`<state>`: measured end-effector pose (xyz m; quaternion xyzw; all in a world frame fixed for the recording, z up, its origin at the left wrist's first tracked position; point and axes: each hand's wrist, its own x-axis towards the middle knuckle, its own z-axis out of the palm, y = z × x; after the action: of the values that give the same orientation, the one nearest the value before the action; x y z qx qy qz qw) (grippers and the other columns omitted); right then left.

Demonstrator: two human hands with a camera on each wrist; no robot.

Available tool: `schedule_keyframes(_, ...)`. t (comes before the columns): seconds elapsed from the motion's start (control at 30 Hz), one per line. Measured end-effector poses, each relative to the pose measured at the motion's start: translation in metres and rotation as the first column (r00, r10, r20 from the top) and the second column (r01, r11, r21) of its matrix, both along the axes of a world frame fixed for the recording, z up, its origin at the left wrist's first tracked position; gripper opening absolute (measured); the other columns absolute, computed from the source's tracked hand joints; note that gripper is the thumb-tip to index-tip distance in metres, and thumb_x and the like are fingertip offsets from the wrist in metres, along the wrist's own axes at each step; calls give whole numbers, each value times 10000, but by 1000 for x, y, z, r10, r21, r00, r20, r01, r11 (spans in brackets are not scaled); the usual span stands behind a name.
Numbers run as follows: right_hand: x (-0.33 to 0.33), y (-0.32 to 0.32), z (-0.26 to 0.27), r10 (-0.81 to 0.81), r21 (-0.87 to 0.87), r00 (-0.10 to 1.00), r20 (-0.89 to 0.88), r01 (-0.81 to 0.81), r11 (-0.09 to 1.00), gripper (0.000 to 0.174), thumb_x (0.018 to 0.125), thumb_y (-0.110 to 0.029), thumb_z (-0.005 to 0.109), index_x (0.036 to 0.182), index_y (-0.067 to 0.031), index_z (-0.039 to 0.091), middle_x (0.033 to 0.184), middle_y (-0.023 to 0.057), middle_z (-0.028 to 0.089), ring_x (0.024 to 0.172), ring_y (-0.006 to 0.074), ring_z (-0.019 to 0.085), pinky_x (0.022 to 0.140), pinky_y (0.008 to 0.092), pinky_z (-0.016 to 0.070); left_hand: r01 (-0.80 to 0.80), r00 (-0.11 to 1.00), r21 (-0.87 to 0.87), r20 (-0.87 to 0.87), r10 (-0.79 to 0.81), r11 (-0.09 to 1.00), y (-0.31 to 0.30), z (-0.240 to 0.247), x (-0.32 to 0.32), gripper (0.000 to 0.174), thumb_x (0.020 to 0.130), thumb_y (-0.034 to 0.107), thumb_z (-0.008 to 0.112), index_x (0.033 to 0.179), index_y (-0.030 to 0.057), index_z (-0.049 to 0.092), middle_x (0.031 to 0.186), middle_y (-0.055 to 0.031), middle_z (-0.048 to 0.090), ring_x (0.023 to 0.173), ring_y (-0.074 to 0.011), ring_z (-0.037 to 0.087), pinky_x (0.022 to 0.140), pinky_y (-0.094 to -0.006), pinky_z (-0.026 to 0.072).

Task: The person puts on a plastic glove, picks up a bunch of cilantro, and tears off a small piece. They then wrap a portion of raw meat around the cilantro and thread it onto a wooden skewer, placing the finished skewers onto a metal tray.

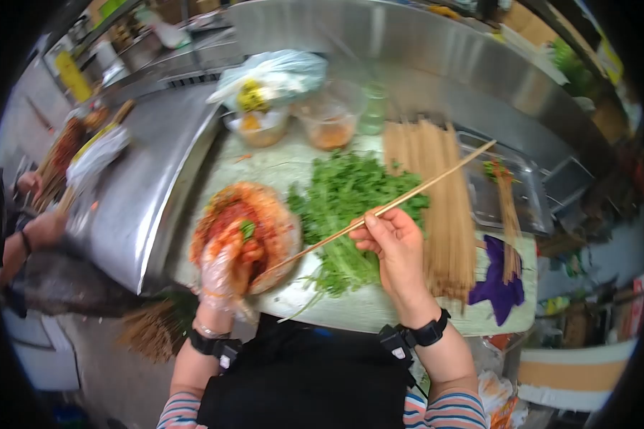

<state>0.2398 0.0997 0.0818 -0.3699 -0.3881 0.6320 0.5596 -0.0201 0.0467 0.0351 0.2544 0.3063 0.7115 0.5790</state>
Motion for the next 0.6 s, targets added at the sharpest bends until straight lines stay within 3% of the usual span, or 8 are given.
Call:
schedule_keyframes(0.03, -16, -8, -5, 26, 13, 1000, -6, -26, 1000, 146, 915, -132, 604, 998, -20, 560, 904, 113, 674, 773, 151, 665, 648, 232, 529, 37, 998, 32, 43, -39, 999, -3, 1, 1, 368, 903, 114, 605, 1229, -36, 525, 1139, -125, 609, 891, -187, 634, 751, -304, 538)
schedule_keyframes(0.1, -40, -22, -12, 52, 51, 999, -5, -51, 997, 145, 922, -127, 591, 1003, -14, 550, 917, 121, 670, 781, 164, 663, 665, 250, 530, -6, 997, -131, 75, 16, 991, -11, 15, 6, 323, 911, 74, 578, 1215, -25, 542, 1119, -115, 618, 874, -190, 636, 736, -301, 538)
schedule_keyframes(0.27, -53, -42, -15, 221, 93, 972, -79, -214, 972, 149, 942, -138, 545, 1024, -14, 548, 893, 86, 613, 771, 155, 651, 673, 254, 528, -24, 1000, -127, -2, 24, 992, -19, 22, 7, 318, 906, 52, 565, 1210, -40, 545, 1127, -145, 611, 902, -212, 638, 757, -328, 553)
schedule_keyframes(0.37, -47, -46, -17, 476, 11, 878, -44, -476, 879, 180, 966, -167, 498, 1004, -8, 573, 893, 78, 611, 775, 151, 649, 679, 252, 531, 0, 980, -130, -199, -27, 991, -22, 15, 4, 334, 895, 28, 549, 1220, -51, 544, 1109, -139, 620, 904, -200, 637, 757, -316, 549)
schedule_keyframes(0.4, -48, -47, -9, 516, 0, 856, 40, -516, 857, 240, 985, -198, 456, 994, -1, 593, 869, 75, 613, 754, 153, 654, 670, 253, 533, 29, 963, -184, -260, -77, 983, -25, 19, 2, 329, 884, 12, 538, 1203, -65, 562, 1041, -119, 642, 874, -187, 643, 751, -297, 541)
schedule_keyframes(0.5, -29, -34, 5, 469, 53, 883, 23, -470, 881, 254, 992, -204, 442, 998, 4, 588, 845, 85, 622, 732, 170, 667, 654, 257, 536, 41, 889, -201, -440, -128, 979, -29, 32, 2, 303, 876, -7, 540, 1168, -68, 592, 968, -101, 655, 827, -178, 651, 736, -281, 537)
schedule_keyframes(0.53, -26, -28, 6, 397, 88, 914, -85, -390, 916, 273, 994, -222, 436, 995, 8, 583, 823, 98, 630, 718, 194, 678, 641, 264, 546, -2, 835, -103, -548, -55, 995, -28, 27, 2, 238, 870, -20, 543, 1087, -72, 624, 926, -89, 654, 800, -166, 652, 720, -267, 535)
schedule_keyframes(0.6, -25, -17, 13, 298, 44, 947, -124, -294, 955, 281, 997, -218, 418, 961, 15, 571, 800, 108, 629, 684, 204, 671, 617, 284, 563, 47, 785, -176, -603, -145, 983, -32, 37, 4, 194, 866, -30, 546, 1035, -72, 632, 913, -82, 648, 795, -160, 651, 717, -265, 534)
